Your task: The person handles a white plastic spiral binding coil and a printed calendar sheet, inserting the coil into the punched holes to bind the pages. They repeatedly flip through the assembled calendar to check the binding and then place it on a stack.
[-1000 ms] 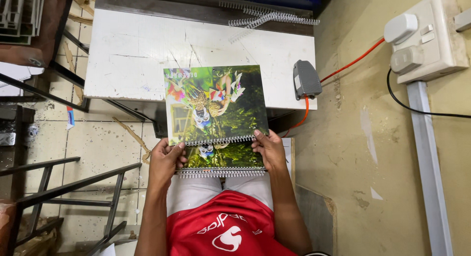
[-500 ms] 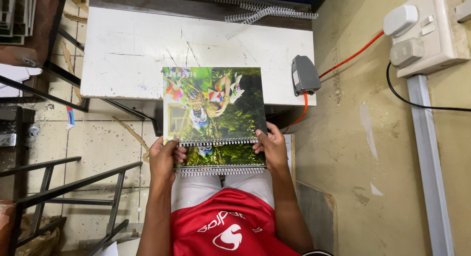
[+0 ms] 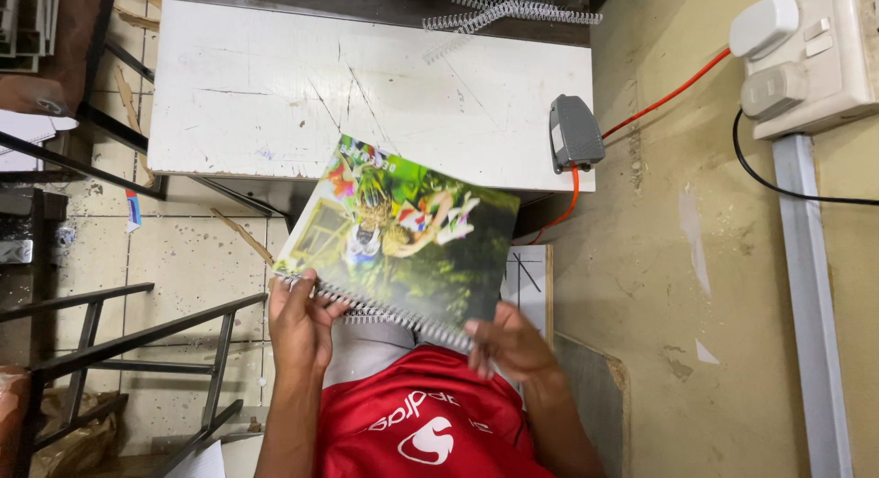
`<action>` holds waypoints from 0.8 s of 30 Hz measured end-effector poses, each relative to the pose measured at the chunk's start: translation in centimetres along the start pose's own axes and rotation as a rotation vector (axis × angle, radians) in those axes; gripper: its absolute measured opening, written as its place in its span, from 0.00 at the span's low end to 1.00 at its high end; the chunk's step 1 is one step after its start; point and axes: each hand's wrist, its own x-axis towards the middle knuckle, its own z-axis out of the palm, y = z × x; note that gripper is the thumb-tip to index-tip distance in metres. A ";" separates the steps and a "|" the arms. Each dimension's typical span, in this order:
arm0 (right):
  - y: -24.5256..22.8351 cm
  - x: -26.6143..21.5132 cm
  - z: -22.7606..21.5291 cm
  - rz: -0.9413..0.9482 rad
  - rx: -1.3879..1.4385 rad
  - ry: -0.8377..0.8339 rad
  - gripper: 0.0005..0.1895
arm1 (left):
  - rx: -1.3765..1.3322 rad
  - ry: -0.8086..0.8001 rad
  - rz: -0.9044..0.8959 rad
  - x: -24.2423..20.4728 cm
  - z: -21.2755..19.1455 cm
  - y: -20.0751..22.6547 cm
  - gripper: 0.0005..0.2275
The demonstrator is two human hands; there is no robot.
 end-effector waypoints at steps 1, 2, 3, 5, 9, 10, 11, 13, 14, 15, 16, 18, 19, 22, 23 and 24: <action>-1.0 -1.2 3.0 -0.001 0.001 0.003 0.13 | 0.001 -0.002 -0.003 -1.5 2.0 1.0 0.16; -1.9 -2.8 6.0 0.072 -0.103 -0.228 0.11 | 0.054 0.076 -0.067 -3.3 3.9 1.9 0.20; -2.7 -4.3 9.0 0.148 -0.205 -0.459 0.13 | 0.107 0.154 -0.132 -5.2 5.7 2.8 0.27; 2.4 -3.2 2.9 0.114 0.037 -0.778 0.06 | 0.113 0.128 -0.206 -5.2 3.7 3.2 0.33; 1.0 -3.7 -1.0 0.015 0.373 -0.862 0.31 | 0.093 -0.042 -0.478 -4.9 2.9 6.1 0.28; -0.5 -3.8 -0.3 0.018 0.374 -0.864 0.31 | 0.092 -0.039 -0.476 -4.5 3.9 7.1 0.28; -2.1 -3.9 0.3 -0.020 0.440 -0.696 0.48 | 0.422 -0.039 -0.552 -4.1 5.0 8.1 0.35; -4.0 -3.5 1.9 -0.075 0.500 -0.523 0.67 | 0.762 -0.056 -0.619 -2.2 6.4 8.3 0.42; -4.5 -3.4 2.7 0.017 0.411 -0.289 0.44 | 0.900 -0.211 -0.650 -1.0 6.6 7.4 0.40; -5.1 -3.2 3.6 0.106 0.322 -0.054 0.22 | 1.036 -0.370 -0.675 0.1 6.9 6.5 0.38; -4.7 -2.9 3.3 0.100 0.313 -0.053 0.22 | 1.030 -0.377 -0.670 0.9 6.4 5.8 0.38; -4.1 -2.3 3.0 0.023 0.191 0.320 0.09 | 0.894 -0.430 -0.643 2.7 5.5 4.7 0.41; -3.8 -2.3 2.9 0.019 0.185 0.318 0.09 | 0.889 -0.432 -0.637 2.8 5.5 5.5 0.41; -2.9 -2.4 3.7 -0.078 0.228 0.520 0.10 | 0.662 -0.480 -0.777 4.2 3.9 6.3 0.27; -2.9 -2.4 4.5 -0.100 0.272 0.502 0.11 | 0.598 -0.476 -0.651 5.4 2.3 5.6 0.23; -2.7 -2.3 5.4 -0.125 0.319 0.483 0.13 | 0.536 -0.474 -0.525 6.8 0.8 5.0 0.20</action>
